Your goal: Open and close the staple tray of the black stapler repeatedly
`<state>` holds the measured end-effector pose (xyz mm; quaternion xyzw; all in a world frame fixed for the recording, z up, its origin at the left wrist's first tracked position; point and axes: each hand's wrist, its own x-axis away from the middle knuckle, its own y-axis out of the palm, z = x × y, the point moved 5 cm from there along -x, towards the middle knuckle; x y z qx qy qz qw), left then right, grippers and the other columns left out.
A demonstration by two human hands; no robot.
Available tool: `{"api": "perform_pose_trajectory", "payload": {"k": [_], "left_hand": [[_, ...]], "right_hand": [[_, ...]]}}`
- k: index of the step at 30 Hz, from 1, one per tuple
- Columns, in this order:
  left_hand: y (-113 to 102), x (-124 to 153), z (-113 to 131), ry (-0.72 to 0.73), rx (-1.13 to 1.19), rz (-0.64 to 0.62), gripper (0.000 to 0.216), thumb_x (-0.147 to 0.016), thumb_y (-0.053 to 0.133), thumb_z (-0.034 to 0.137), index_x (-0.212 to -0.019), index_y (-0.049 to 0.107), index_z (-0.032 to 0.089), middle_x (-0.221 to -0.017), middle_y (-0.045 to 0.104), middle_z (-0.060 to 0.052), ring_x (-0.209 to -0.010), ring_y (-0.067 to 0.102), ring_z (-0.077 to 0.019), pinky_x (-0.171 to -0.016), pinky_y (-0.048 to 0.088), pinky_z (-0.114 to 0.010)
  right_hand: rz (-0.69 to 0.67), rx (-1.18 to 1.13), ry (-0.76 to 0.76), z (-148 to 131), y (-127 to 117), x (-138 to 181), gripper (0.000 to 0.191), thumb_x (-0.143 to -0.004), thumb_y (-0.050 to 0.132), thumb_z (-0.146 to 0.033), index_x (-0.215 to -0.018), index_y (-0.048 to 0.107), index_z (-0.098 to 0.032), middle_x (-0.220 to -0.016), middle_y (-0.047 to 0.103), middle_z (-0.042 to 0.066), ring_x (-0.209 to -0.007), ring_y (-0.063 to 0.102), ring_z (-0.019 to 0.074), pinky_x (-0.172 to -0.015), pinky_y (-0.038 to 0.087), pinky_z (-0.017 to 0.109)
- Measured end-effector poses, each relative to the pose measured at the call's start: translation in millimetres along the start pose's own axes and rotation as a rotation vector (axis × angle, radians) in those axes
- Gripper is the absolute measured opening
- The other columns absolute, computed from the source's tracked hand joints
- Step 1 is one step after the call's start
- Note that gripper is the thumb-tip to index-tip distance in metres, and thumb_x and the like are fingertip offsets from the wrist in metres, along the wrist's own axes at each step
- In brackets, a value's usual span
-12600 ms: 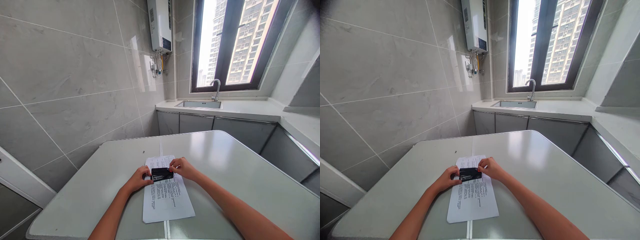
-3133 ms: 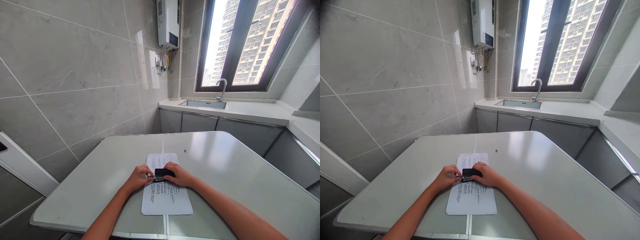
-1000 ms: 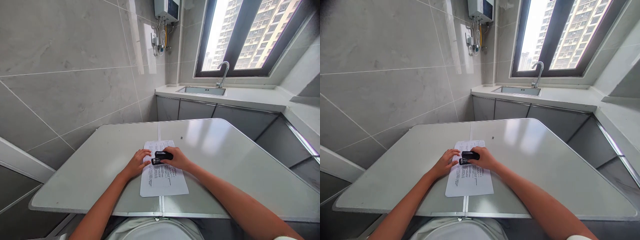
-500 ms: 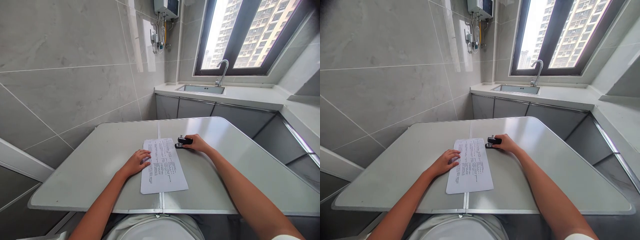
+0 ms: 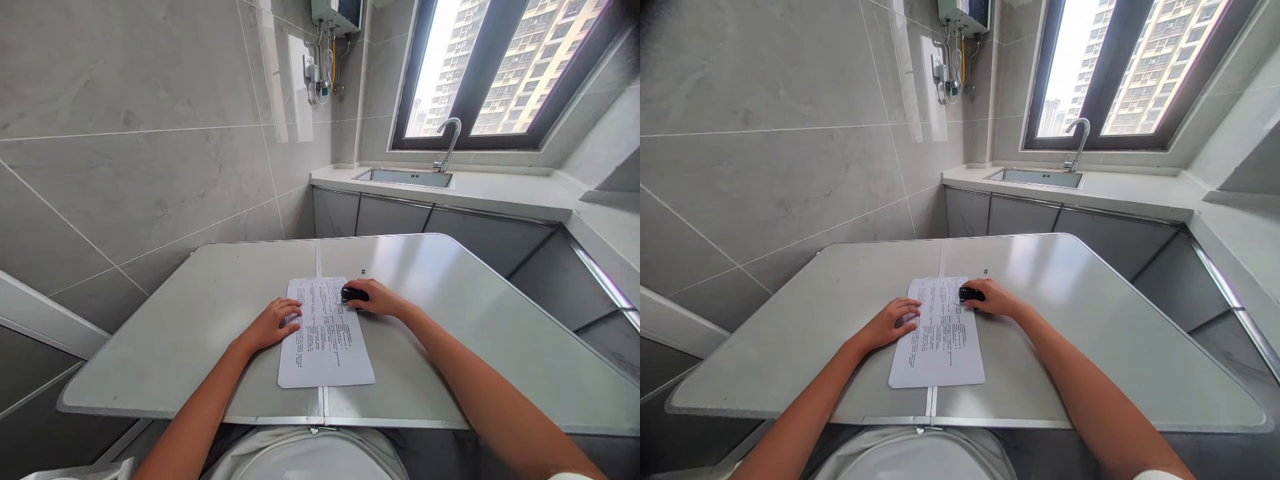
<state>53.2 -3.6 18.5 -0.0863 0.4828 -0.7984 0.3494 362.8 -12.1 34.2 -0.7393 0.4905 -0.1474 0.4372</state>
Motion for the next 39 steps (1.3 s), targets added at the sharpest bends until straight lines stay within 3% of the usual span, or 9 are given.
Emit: {"api": "perform_pose_trajectory", "payload": {"k": [3,12,39], "left_hand": [[-1.2,0.4,2.2,0.004,0.002,0.003,0.024,-0.094,0.067,0.038,-0.115,0.072,0.027,-0.140,0.064,-0.007,-0.132,0.055,-0.0273,-0.113,0.044,-0.049],[0.5,0.8,1.4,-0.007,-0.004,-0.010,0.023,-0.095,0.066,0.040,-0.113,0.071,0.027,-0.141,0.063,-0.006,-0.132,0.054,-0.0274,-0.114,0.042,-0.048],[0.6,0.2,2.7,-0.005,-0.038,-0.018,0.022,-0.094,0.069,0.040,-0.112,0.070,0.027,-0.139,0.064,-0.006,-0.132,0.055,-0.0271,-0.114,0.043,-0.048]], "right_hand": [[0.049,0.033,-0.019,-5.2,-0.2,-1.2,0.035,-0.099,0.058,-0.042,-0.129,0.066,-0.027,-0.114,0.073,0.008,-0.099,0.065,0.0246,-0.086,0.050,0.037],[0.118,0.134,-0.067,-13.6,10.6,-7.5,0.031,-0.103,0.051,-0.038,-0.123,0.069,-0.024,-0.095,0.071,0.009,-0.090,0.061,0.0247,-0.079,0.047,0.036],[0.080,0.201,-0.018,-20.0,15.0,-11.5,0.023,-0.102,0.052,-0.034,-0.115,0.069,-0.026,-0.092,0.071,0.005,-0.092,0.060,0.0241,-0.080,0.045,0.034]]}}
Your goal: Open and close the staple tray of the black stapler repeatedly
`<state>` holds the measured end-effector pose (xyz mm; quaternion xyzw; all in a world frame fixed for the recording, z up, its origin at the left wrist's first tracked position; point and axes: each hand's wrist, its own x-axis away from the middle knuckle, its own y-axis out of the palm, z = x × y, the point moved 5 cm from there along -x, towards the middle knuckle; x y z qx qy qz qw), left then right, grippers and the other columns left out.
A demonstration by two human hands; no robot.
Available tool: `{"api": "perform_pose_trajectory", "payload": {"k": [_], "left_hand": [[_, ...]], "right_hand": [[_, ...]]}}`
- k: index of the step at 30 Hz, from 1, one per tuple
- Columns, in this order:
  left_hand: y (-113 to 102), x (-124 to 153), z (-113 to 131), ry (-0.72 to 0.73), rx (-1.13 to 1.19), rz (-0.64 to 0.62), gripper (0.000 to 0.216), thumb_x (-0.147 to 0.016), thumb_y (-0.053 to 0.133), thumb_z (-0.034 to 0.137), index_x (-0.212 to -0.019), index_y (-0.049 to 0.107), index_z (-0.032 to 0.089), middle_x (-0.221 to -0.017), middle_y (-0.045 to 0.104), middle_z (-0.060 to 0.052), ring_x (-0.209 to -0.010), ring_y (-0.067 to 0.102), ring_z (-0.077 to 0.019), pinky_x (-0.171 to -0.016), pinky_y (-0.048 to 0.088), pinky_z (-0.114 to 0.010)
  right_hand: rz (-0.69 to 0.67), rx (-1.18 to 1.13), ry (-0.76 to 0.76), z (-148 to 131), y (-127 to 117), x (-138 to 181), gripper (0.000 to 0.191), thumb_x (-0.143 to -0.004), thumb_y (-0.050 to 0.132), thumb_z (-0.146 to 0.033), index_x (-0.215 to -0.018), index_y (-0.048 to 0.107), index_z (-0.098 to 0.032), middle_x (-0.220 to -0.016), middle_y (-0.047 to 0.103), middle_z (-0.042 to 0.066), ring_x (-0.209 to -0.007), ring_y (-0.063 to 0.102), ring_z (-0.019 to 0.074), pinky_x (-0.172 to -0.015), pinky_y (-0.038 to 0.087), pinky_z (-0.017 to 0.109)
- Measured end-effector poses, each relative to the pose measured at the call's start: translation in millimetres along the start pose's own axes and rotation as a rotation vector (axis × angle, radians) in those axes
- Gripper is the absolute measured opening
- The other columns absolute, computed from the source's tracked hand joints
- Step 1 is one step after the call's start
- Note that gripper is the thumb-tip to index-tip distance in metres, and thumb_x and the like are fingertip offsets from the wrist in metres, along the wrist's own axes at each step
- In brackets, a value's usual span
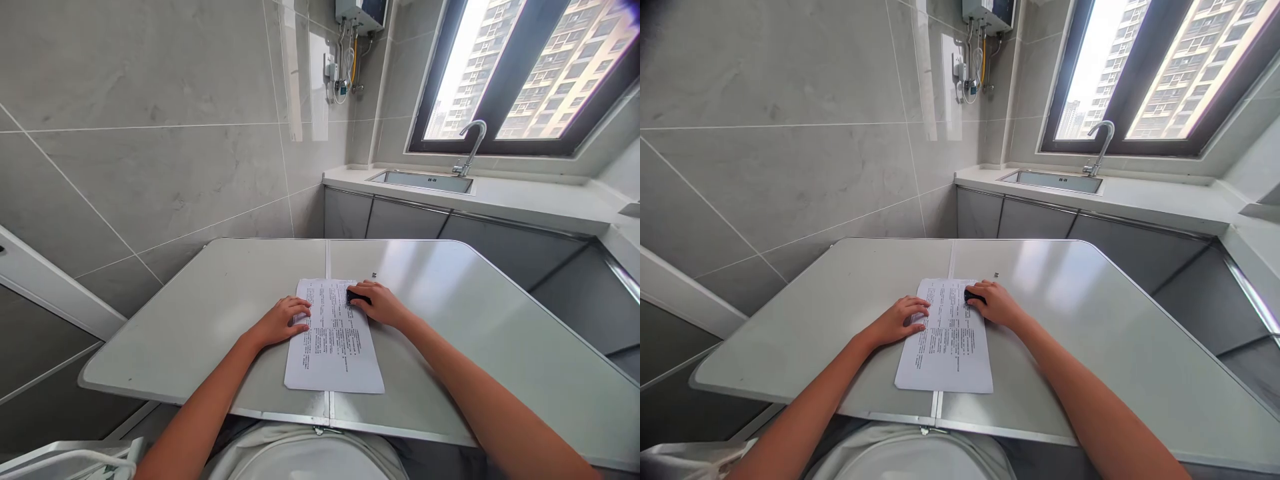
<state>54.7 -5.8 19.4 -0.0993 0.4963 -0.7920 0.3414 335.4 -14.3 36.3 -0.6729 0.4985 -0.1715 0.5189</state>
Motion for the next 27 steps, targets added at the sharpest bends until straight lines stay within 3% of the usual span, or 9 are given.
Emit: {"api": "perform_pose_trajectory", "payload": {"k": [27], "left_hand": [[0.3,0.4,-1.5,-0.031,-0.001,-0.002,0.024,-0.093,0.070,0.042,-0.112,0.070,0.028,-0.140,0.063,-0.005,-0.132,0.054,-0.0275,-0.112,0.044,-0.048]], "right_hand": [[-0.035,0.033,0.029,-0.8,1.6,-1.1,0.025,-0.101,0.052,-0.032,-0.118,0.070,-0.027,-0.094,0.072,0.005,-0.094,0.061,0.0232,-0.082,0.045,0.034]]}}
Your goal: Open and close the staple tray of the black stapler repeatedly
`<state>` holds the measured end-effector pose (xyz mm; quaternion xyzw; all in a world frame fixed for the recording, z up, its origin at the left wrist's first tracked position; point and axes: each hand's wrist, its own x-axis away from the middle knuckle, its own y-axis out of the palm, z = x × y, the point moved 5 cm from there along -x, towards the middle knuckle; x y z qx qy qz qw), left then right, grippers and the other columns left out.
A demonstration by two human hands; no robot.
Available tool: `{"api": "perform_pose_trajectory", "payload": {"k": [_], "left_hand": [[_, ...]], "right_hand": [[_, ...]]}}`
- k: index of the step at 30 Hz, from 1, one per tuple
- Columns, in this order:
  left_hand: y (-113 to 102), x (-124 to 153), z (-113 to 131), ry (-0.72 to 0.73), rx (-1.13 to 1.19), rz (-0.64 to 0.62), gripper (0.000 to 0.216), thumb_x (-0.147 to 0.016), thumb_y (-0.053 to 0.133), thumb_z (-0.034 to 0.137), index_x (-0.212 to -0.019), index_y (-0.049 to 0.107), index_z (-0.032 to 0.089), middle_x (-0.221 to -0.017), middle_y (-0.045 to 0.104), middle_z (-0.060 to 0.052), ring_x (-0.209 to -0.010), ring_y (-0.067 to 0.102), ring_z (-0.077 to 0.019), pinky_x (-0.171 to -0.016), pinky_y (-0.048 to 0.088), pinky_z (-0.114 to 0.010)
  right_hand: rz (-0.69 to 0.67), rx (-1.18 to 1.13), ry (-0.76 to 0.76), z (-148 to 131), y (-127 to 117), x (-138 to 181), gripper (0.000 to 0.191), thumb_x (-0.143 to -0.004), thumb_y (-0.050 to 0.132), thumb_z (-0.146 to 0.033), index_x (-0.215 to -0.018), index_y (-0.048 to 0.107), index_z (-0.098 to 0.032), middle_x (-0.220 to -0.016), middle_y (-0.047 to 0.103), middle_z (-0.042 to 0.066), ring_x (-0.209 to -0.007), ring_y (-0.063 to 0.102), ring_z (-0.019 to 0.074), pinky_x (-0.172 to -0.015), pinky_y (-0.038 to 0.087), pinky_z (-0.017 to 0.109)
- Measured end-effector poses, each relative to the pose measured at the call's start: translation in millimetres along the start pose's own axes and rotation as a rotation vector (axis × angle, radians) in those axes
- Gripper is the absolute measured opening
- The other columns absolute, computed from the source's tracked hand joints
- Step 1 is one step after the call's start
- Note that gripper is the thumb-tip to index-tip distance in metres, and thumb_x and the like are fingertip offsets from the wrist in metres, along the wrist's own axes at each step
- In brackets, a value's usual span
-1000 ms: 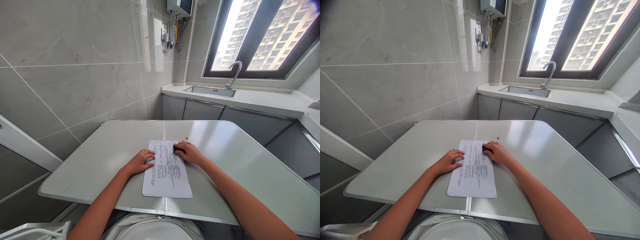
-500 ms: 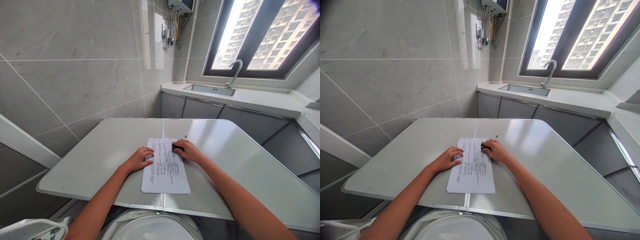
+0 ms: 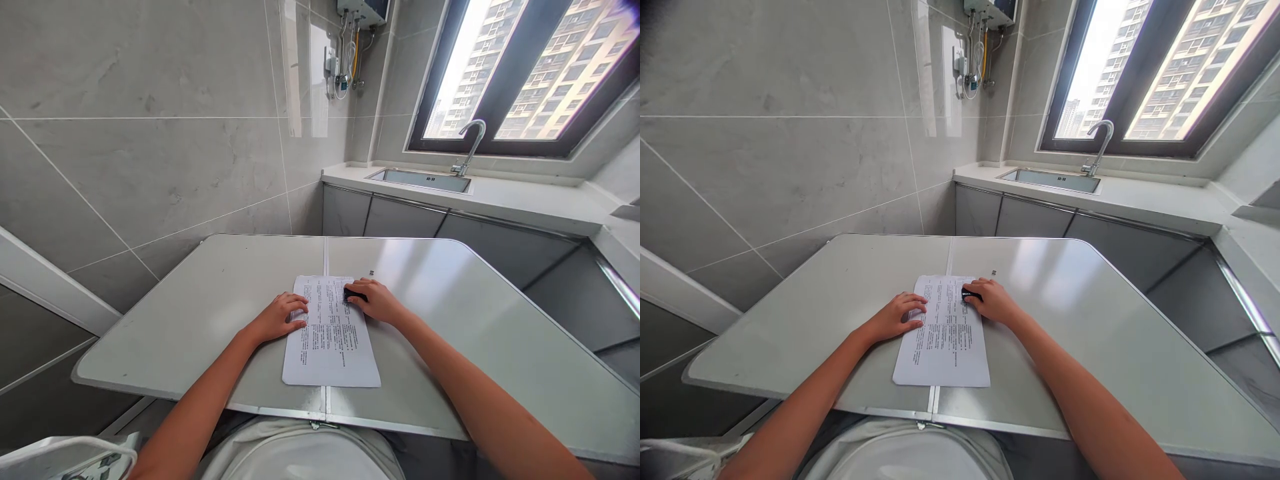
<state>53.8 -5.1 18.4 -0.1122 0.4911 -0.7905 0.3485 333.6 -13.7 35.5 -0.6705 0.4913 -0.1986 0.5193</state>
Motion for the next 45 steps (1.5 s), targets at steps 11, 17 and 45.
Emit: {"api": "perform_pose_trajectory", "payload": {"k": [11,17,45], "left_hand": [[1.6,-2.0,-1.9,0.006,0.016,0.007,0.025,-0.092,0.070,0.043,-0.111,0.070,0.027,-0.138,0.065,-0.006,-0.131,0.054,-0.0277,-0.112,0.042,-0.048],[0.4,-1.0,-1.8,0.009,0.014,0.018,0.025,-0.092,0.070,0.043,-0.111,0.071,0.027,-0.138,0.065,-0.006,-0.130,0.055,-0.0278,-0.112,0.043,-0.048],[-17.7,-2.7,-14.5,-0.096,-0.026,0.318,0.020,-0.102,0.047,0.027,-0.099,0.067,0.024,-0.105,0.067,-0.008,-0.101,0.059,-0.0241,-0.096,0.048,-0.046]], "right_hand": [[-0.101,0.284,0.036,-11.3,12.7,-5.5,0.013,-0.098,0.054,-0.024,-0.100,0.068,-0.023,-0.102,0.070,0.007,-0.099,0.058,0.0247,-0.078,0.036,0.036],[-0.109,0.325,0.041,-17.9,15.1,-7.1,0.013,-0.097,0.055,-0.020,-0.099,0.068,-0.021,-0.103,0.070,0.010,-0.100,0.059,0.0267,-0.079,0.037,0.037],[0.006,-0.011,0.121,-72.8,34.1,-8.6,0.014,-0.095,0.063,-0.034,-0.090,0.058,-0.022,-0.097,0.069,0.008,-0.093,0.062,0.0234,-0.075,0.042,0.031]]}}
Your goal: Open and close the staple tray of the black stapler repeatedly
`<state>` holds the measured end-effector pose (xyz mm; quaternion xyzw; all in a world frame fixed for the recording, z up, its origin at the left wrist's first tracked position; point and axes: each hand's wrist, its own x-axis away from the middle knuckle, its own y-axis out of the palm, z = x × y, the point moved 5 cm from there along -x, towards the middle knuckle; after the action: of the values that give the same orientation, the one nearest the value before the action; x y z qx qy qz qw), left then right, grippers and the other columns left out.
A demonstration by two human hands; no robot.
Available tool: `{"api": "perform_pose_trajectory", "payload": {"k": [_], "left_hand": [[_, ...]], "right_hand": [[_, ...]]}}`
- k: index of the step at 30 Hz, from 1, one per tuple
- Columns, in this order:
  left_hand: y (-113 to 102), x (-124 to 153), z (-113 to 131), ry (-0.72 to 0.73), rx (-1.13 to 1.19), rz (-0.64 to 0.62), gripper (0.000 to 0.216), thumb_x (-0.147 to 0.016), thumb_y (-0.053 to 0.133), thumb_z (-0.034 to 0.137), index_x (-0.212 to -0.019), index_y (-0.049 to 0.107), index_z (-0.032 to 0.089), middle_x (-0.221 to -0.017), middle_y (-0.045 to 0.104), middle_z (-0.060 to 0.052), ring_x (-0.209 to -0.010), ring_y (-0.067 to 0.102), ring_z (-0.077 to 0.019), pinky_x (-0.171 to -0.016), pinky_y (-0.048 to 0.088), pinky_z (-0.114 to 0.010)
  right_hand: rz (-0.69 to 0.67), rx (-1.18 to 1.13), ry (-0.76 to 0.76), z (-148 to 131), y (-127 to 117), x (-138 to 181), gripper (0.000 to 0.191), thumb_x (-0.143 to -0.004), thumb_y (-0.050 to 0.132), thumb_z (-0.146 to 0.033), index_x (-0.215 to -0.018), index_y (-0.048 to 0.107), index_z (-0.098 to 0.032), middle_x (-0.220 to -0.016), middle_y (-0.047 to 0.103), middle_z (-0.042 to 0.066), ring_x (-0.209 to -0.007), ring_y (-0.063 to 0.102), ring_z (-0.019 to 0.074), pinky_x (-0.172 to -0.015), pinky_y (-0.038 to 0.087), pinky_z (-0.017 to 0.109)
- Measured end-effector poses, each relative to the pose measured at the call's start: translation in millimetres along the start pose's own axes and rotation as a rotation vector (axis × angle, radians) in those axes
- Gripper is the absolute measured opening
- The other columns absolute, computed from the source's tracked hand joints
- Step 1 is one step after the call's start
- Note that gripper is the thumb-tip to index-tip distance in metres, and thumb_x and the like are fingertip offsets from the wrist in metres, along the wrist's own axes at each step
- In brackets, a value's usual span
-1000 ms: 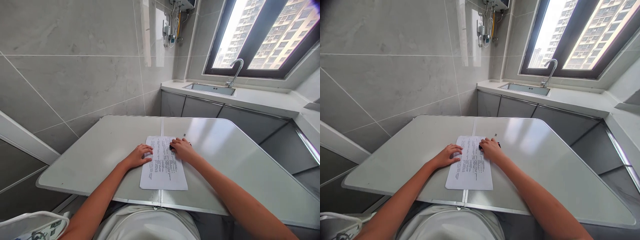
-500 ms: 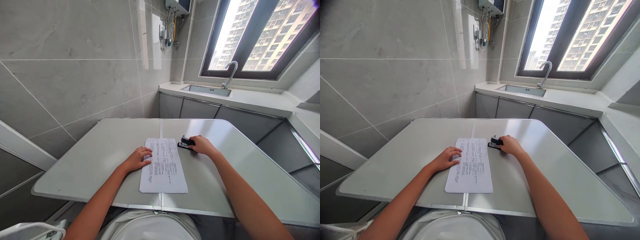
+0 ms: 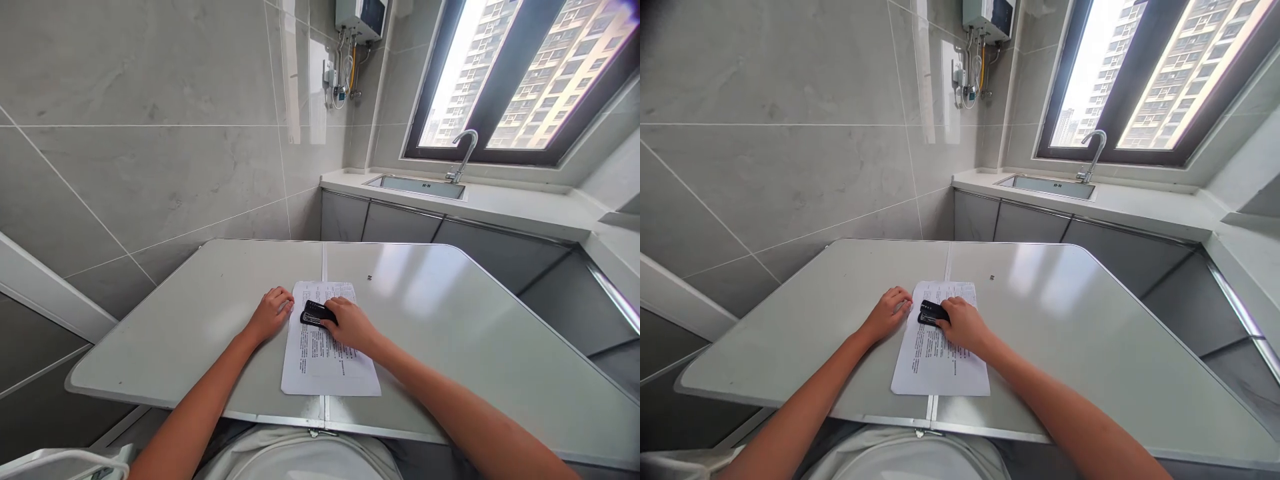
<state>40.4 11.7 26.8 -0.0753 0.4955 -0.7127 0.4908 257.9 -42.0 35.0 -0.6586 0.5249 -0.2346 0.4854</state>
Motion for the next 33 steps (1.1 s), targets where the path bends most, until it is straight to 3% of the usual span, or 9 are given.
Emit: {"api": "perform_pose_trajectory", "payload": {"k": [4,12,17,20,23,25,26,30,33], "left_hand": [[-0.9,-0.6,-6.0,-0.016,-0.010,0.014,0.019,-0.100,0.049,0.027,-0.097,0.067,0.023,-0.103,0.064,-0.008,-0.097,0.059,-0.0235,-0.093,0.050,-0.046],[5.7,2.0,-7.8,-0.035,0.022,-0.031,0.023,-0.101,0.049,0.033,-0.093,0.068,0.022,-0.102,0.062,-0.007,-0.095,0.059,-0.0220,-0.089,0.052,-0.039],[6.6,2.4,-7.9,-0.036,0.007,-0.053,0.024,-0.101,0.049,0.035,-0.093,0.068,0.023,-0.102,0.061,-0.007,-0.096,0.060,-0.0218,-0.089,0.052,-0.038],[6.0,1.3,-8.4,-0.038,0.009,-0.048,0.024,-0.101,0.049,0.036,-0.092,0.067,0.023,-0.102,0.062,-0.006,-0.096,0.060,-0.0217,-0.088,0.051,-0.037],[5.7,0.5,-11.4,-0.069,0.017,-0.037,0.026,-0.102,0.046,0.036,-0.092,0.065,0.022,-0.098,0.064,-0.005,-0.090,0.061,-0.0202,-0.084,0.049,-0.035],[2.6,1.2,-20.3,-0.184,0.014,0.024,0.027,-0.102,0.042,0.036,-0.090,0.061,0.023,-0.085,0.064,-0.002,-0.077,0.058,-0.0182,-0.076,0.046,-0.032],[-0.9,2.7,-27.0,-0.269,0.019,0.088,0.027,-0.102,0.040,0.036,-0.087,0.059,0.023,-0.078,0.062,-0.001,-0.070,0.056,-0.0173,-0.071,0.044,-0.030],[-17.1,12.9,-53.2,-0.540,0.076,0.355,0.026,-0.098,0.040,0.033,-0.076,0.051,0.023,-0.064,0.056,0.002,-0.059,0.051,-0.0152,-0.060,0.036,-0.026],[-21.8,15.9,-63.0,-0.602,0.101,0.376,0.026,-0.094,0.042,0.032,-0.072,0.050,0.022,-0.062,0.055,0.002,-0.058,0.049,-0.0149,-0.057,0.033,-0.026]], "right_hand": [[-0.087,-0.001,0.016,9.0,-6.7,0.0,0.016,-0.090,0.066,-0.037,-0.088,0.059,-0.022,-0.093,0.070,0.007,-0.086,0.063,0.0226,-0.068,0.041,0.030],[-0.400,-0.124,0.125,77.5,-49.2,25.1,0.014,-0.075,0.071,-0.034,-0.081,0.063,-0.024,-0.082,0.071,0.002,-0.072,0.065,0.0216,-0.057,0.041,0.030],[-0.456,-0.105,0.148,98.7,-53.1,30.5,0.020,-0.072,0.075,-0.039,-0.081,0.066,-0.023,-0.085,0.073,0.004,-0.074,0.066,0.0228,-0.059,0.044,0.031],[-0.472,-0.086,0.143,103.4,-57.1,30.9,0.033,-0.073,0.077,-0.052,-0.089,0.069,-0.024,-0.089,0.073,0.004,-0.078,0.067,0.0236,-0.061,0.046,0.031],[-0.517,-0.207,0.074,111.5,-67.0,31.9,0.047,-0.078,0.074,-0.060,-0.109,0.069,-0.026,-0.100,0.074,0.004,-0.085,0.068,0.0227,-0.066,0.048,0.029],[-0.432,-0.281,0.038,125.8,-76.4,29.1,0.041,-0.084,0.067,-0.059,-0.109,0.067,-0.026,-0.101,0.073,0.004,-0.086,0.066,0.0209,-0.069,0.048,0.028],[-0.326,-0.282,0.057,137.9,-81.2,26.6,0.038,-0.088,0.063,-0.059,-0.101,0.067,-0.024,-0.096,0.072,0.004,-0.084,0.064,0.0199,-0.068,0.046,0.028],[0.187,-0.055,0.358,203.8,-90.2,26.8,0.039,-0.096,0.047,-0.051,-0.072,0.054,-0.022,-0.070,0.062,0.003,-0.065,0.051,0.0173,-0.061,0.035,0.030],[0.247,0.076,0.472,237.5,-78.0,30.1,0.032,-0.091,0.051,-0.045,-0.068,0.053,-0.023,-0.069,0.063,0.003,-0.066,0.052,0.0185,-0.062,0.034,0.030]]}}
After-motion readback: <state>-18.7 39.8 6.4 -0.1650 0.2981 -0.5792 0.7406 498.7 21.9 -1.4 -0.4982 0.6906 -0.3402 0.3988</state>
